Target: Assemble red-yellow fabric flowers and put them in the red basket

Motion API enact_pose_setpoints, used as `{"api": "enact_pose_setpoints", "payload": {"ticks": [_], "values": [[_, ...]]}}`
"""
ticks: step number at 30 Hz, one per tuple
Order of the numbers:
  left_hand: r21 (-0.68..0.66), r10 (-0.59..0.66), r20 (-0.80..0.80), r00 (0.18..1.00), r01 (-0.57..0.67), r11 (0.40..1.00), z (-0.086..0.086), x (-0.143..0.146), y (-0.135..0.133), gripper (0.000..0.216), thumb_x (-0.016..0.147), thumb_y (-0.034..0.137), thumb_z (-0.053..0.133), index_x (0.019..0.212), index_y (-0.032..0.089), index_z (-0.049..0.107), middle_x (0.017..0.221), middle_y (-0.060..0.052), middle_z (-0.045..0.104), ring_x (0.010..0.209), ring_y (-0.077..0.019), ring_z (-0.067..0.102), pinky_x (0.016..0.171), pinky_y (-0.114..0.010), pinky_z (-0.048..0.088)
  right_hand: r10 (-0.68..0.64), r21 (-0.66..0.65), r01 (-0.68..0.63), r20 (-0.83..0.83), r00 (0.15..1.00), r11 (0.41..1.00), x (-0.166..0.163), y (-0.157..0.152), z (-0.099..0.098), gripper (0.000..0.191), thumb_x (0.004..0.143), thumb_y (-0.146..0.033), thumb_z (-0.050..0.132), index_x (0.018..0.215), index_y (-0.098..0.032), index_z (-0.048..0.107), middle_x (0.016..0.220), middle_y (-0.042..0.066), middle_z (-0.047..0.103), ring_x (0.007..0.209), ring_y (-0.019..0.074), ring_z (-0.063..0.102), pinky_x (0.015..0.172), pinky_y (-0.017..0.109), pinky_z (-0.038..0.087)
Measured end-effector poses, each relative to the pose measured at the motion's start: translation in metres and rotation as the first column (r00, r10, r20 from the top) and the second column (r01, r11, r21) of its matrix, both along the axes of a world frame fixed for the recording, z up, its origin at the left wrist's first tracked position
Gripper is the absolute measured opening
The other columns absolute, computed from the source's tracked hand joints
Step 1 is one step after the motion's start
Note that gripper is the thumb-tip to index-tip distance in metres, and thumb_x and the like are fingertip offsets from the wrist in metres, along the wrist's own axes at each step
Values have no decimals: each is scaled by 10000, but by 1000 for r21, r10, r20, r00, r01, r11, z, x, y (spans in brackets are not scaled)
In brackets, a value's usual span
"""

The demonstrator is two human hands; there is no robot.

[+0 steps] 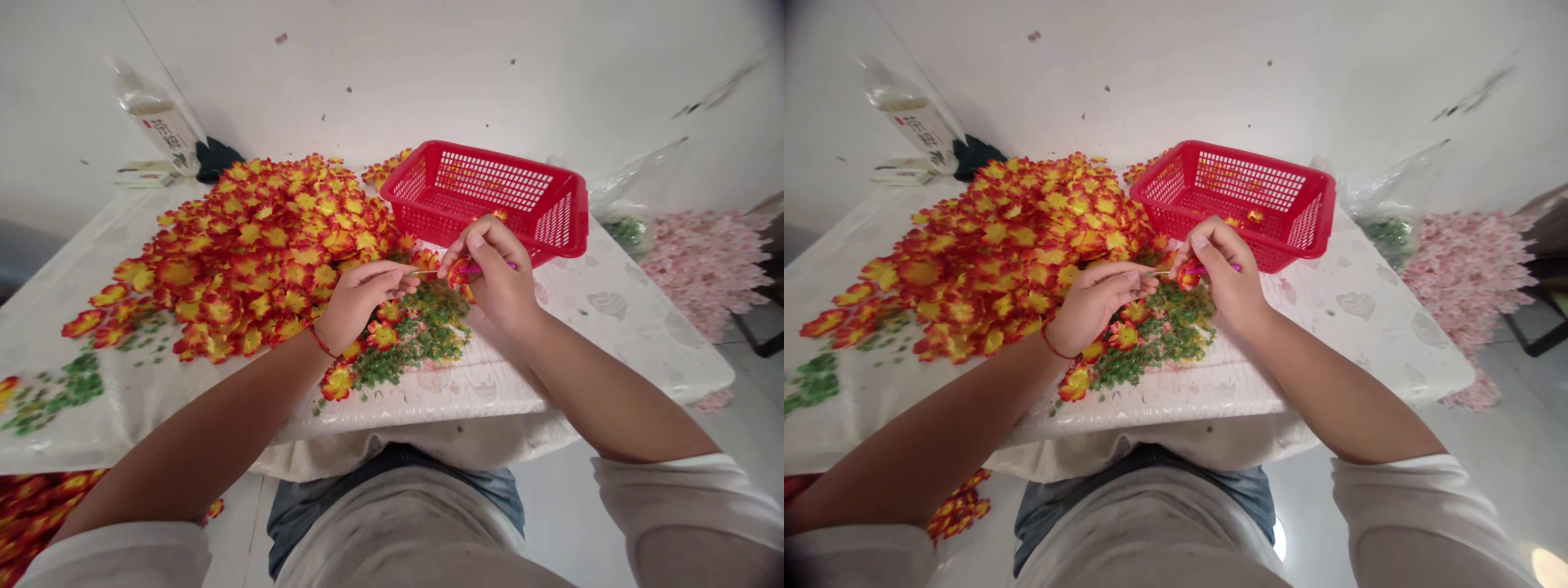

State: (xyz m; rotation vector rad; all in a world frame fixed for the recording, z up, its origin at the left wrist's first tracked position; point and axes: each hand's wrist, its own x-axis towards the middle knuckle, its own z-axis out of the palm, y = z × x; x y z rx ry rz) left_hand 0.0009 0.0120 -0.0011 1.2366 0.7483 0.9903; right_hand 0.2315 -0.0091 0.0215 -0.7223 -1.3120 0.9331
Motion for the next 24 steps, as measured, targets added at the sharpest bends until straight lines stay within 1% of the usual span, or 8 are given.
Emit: {"api": "enact_pose_setpoints", "payload": {"ticks": [2, 4, 7, 10, 12, 16, 20, 24], "values": [[124, 31, -88, 996, -20, 992, 1, -1, 0, 336, 947, 488, 898, 1165, 234, 922, 1148, -98, 902, 1067, -242, 839, 1009, -377, 658, 7, -20, -8, -5, 1000, 1000, -1, -1, 1, 392, 1062, -605, 797, 903, -266, 683, 858, -12, 710, 696, 151, 706, 643, 292, 579], [275, 107, -196, 975, -50, 960, 4, -1, -2, 292, 961, 469, 884, 1138, 240, 925, 1130, -86, 900, 1034, -236, 822, 969, -362, 651, 18, -37, -18, 0, 1000, 999, -2, -2, 2, 410, 1050, -633, 798, 905, -269, 679, 830, -14, 693, 697, 157, 706, 618, 288, 571], [485, 240, -311, 920, -64, 872, 11, -1, -6, 203, 1005, 430, 848, 1084, 260, 925, 1136, -78, 894, 1049, -246, 809, 955, -362, 637, 62, -48, -61, 19, 998, 997, -4, -4, 2, 424, 1047, -664, 782, 908, -276, 684, 817, -12, 697, 720, 167, 724, 625, 291, 585], [629, 326, -350, 878, -38, 777, 18, -1, -10, 144, 1025, 374, 817, 1029, 264, 910, 1105, -67, 894, 1043, -252, 811, 986, -368, 634, 114, -74, -111, 40, 993, 991, -6, -5, 0, 414, 1062, -667, 760, 922, -283, 693, 842, 0, 740, 761, 177, 744, 653, 298, 604], [666, 339, -370, 865, -7, 746, 20, -1, -12, 135, 1034, 341, 794, 1023, 256, 898, 1083, -60, 897, 1016, -245, 818, 997, -360, 635, 118, -79, -114, 54, 991, 990, -7, -6, -2, 390, 1077, -648, 753, 946, -283, 710, 877, 8, 765, 780, 174, 740, 659, 294, 604], [690, 326, -389, 862, 39, 723, 20, -1, -16, 123, 1040, 286, 761, 1026, 237, 872, 1072, -59, 897, 985, -227, 829, 978, -326, 631, 80, -16, -78, 144, 986, 997, -9, -6, -5, 381, 1081, -637, 757, 981, -269, 739, 958, 18, 767, 786, 153, 689, 687, 292, 588], [713, 344, -381, 858, 36, 700, 18, 0, -17, 84, 1015, 249, 762, 1007, 236, 844, 1053, -53, 883, 973, -223, 818, 940, -322, 623, 50, 19, -56, 245, 968, 998, -12, -5, -5, 450, 1069, -699, 734, 933, -271, 709, 870, 7, 697, 771, 162, 634, 693, 306, 549], [756, 404, -346, 847, -4, 655, 21, -1, -17, 88, 1034, 251, 765, 984, 238, 836, 1000, -48, 863, 935, -209, 795, 884, -314, 605, 41, 11, -44, 211, 977, 999, -12, -1, -5, 458, 983, -707, 846, 953, -279, 685, 817, -30, 649, 648, 132, 595, 588, 289, 479]]}}
